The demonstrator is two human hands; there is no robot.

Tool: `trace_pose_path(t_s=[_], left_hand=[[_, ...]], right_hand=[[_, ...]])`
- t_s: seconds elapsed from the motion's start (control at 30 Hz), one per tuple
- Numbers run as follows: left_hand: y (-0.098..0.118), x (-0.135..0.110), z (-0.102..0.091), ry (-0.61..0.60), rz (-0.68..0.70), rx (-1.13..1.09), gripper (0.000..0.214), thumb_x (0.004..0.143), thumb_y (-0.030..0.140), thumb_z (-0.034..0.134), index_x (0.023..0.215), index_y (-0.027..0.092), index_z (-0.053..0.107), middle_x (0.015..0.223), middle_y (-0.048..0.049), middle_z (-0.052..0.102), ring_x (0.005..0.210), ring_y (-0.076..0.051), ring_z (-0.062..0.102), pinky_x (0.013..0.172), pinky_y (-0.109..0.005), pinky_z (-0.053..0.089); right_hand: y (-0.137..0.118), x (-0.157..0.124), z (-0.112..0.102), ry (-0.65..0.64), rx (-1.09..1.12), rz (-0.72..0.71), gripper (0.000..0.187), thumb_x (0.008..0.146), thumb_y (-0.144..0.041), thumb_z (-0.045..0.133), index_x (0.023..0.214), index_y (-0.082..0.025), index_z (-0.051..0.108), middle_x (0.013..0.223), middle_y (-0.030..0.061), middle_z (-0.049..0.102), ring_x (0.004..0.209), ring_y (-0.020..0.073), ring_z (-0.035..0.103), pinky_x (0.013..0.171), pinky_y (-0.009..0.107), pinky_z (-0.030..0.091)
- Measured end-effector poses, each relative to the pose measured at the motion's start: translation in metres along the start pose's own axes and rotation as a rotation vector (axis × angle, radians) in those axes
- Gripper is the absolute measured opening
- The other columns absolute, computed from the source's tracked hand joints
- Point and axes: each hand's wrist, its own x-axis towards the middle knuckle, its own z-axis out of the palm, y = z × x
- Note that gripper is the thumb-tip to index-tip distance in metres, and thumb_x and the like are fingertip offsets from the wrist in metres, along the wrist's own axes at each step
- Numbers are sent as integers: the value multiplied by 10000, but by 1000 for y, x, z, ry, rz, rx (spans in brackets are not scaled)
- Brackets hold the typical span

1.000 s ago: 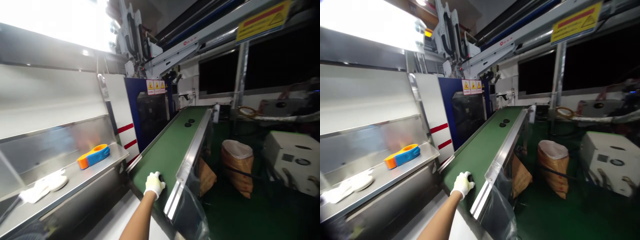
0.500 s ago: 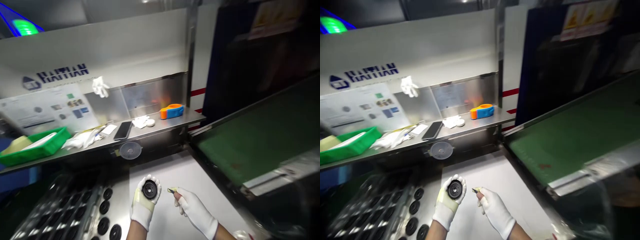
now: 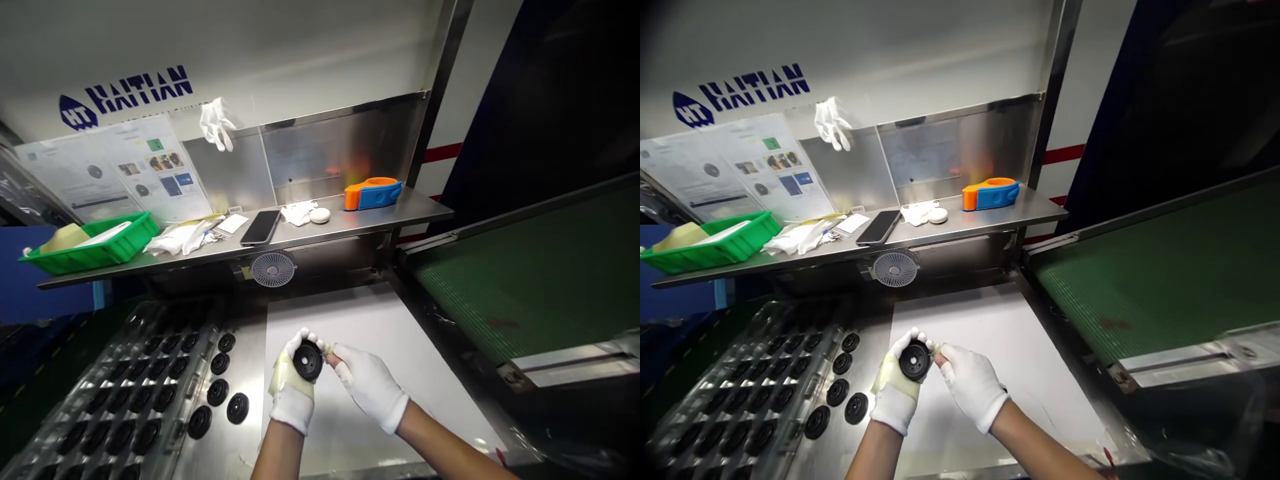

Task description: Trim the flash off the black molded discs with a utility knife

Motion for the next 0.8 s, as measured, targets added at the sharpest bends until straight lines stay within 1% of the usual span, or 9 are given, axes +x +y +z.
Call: trace_pose_path(t_s=[0.13, 0.23, 0.37, 0.47, 0.6, 0.67, 0.73, 0.77, 0.8], left_hand=[[-11, -1, 15, 19, 25, 9, 19, 692, 130, 594, 708, 140, 596, 667, -26, 559, 634, -133, 563, 683, -284, 500], [-18, 2, 24, 24, 24, -2, 14, 695, 141, 594, 692, 147, 582, 655, -19, 548, 622, -130, 555, 690, -296, 502], [-27, 7, 31, 26, 21, -19, 38, 707, 162, 595, 684, 155, 566, 633, -7, 527, 613, -130, 549, 696, -308, 504], [-34, 15, 33, 55, 66, -37, 30, 707, 161, 596, 709, 163, 566, 647, 5, 535, 630, -120, 554, 749, -311, 501], [-41, 22, 31, 84, 123, -51, 36, 710, 166, 586, 739, 180, 569, 690, 15, 558, 660, -105, 574, 820, -310, 483], [-39, 21, 28, 58, 131, -31, 118, 720, 175, 569, 835, 189, 594, 789, -14, 599, 748, -134, 600, 829, -332, 480], [-34, 18, 24, -22, 58, 19, 254, 721, 191, 552, 972, 191, 595, 922, -70, 617, 846, -197, 608, 800, -387, 490], [-31, 16, 23, -65, 7, 46, 308, 716, 193, 542, 1021, 184, 586, 961, -96, 615, 865, -227, 607, 769, -411, 497], [-27, 15, 21, -91, -35, 64, 334, 707, 191, 533, 1038, 173, 582, 956, -111, 617, 854, -245, 609, 732, -420, 504]], right_hand=[[4, -4, -13, 34, -47, 4, 269, 932, -348, 341, 836, -238, 567, 764, -12, 628, 660, 130, 569, 578, 208, 361], [7, -6, -16, 70, -78, 19, 268, 937, -353, 336, 872, -241, 571, 782, -8, 636, 667, 131, 574, 574, 212, 346], [14, -9, -12, 107, -111, 65, 254, 930, -335, 354, 808, -228, 549, 688, -19, 616, 600, 133, 552, 527, 223, 299], [15, -12, -6, 112, -110, 87, 255, 924, -314, 366, 752, -219, 529, 645, -29, 595, 554, 126, 523, 499, 225, 269], [12, -13, -1, 102, -77, 91, 267, 923, -298, 355, 756, -213, 545, 670, -18, 610, 591, 133, 540, 519, 228, 283], [12, -12, -1, 91, -51, 86, 274, 925, -302, 342, 786, -214, 561, 703, -11, 623, 624, 139, 556, 537, 226, 303], [14, -11, -4, 79, -25, 88, 285, 924, -301, 328, 805, -210, 571, 715, -2, 630, 631, 144, 565, 542, 224, 321], [16, -10, -6, 73, -14, 90, 287, 922, -302, 326, 812, -208, 574, 721, 2, 632, 635, 148, 569, 544, 225, 330], [18, -9, -8, 69, -6, 92, 284, 919, -305, 328, 822, -207, 576, 730, 6, 634, 643, 154, 572, 546, 227, 337]])
